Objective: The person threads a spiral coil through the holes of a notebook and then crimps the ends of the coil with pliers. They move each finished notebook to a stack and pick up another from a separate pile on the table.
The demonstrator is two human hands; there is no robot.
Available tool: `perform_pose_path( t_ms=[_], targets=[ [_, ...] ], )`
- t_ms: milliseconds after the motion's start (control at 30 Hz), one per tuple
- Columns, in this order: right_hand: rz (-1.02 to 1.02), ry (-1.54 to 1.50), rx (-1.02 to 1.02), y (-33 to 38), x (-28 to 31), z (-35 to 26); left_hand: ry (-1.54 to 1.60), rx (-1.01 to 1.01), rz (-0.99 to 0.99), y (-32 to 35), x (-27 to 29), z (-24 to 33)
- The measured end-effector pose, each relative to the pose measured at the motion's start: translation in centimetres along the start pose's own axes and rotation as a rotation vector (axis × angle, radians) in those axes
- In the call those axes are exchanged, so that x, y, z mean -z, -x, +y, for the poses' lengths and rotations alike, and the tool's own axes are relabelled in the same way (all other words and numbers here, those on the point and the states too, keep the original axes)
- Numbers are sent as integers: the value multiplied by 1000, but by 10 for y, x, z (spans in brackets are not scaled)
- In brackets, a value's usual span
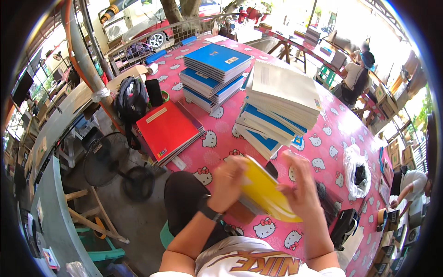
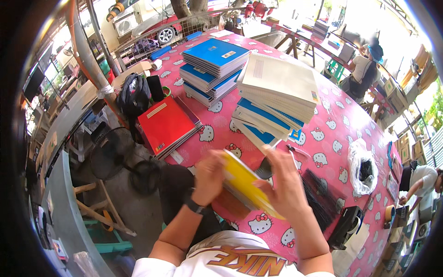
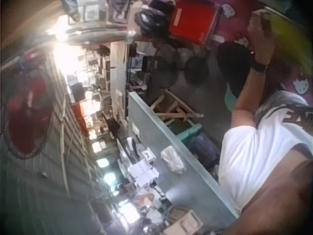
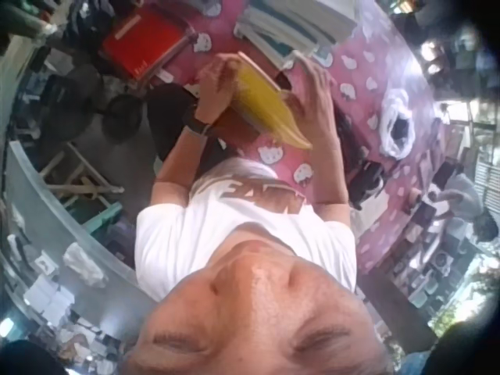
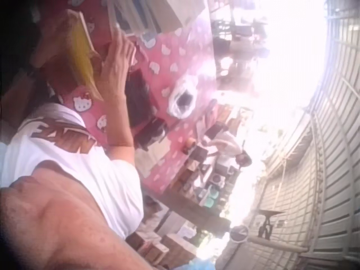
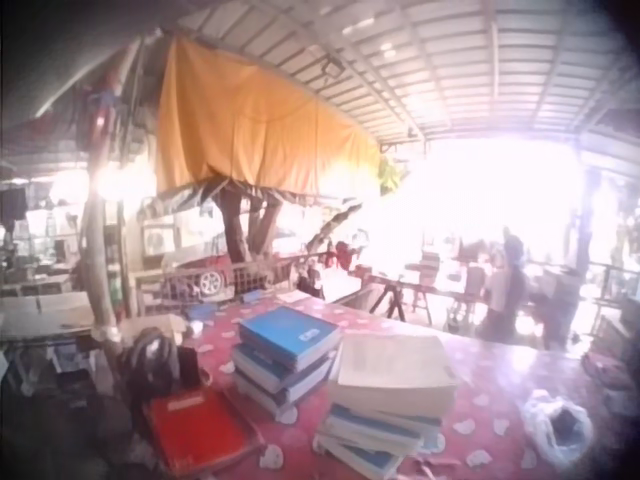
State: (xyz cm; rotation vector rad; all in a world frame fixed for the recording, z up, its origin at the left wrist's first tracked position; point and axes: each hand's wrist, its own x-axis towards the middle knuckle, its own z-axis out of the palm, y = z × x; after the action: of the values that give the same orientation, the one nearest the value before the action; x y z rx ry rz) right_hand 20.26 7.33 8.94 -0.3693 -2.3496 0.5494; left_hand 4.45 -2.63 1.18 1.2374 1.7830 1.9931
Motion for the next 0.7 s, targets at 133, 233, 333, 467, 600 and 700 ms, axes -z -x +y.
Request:
perform_pose_path(
  t_ms=[133,233,333,467,600,700],
  targets=[
    [438,45,-262,15,46,42,235,47,554,-56,117,-33],
    [438,-176,-440,35,37,75,460,13,786,-68,190,-65],
    [280,-184,-487,36,4,93,487,171,802,-59,211,-110],
    [169,-50,-370,14,-18,98,247,615,672,-22,226,-182],
    [140,-32,-381,-16,-6,105,-8,808,553,-20,212,-183],
    [252,208,-35,-70,-12,124,-538,790,474,-6,229,-190]
  ],
)
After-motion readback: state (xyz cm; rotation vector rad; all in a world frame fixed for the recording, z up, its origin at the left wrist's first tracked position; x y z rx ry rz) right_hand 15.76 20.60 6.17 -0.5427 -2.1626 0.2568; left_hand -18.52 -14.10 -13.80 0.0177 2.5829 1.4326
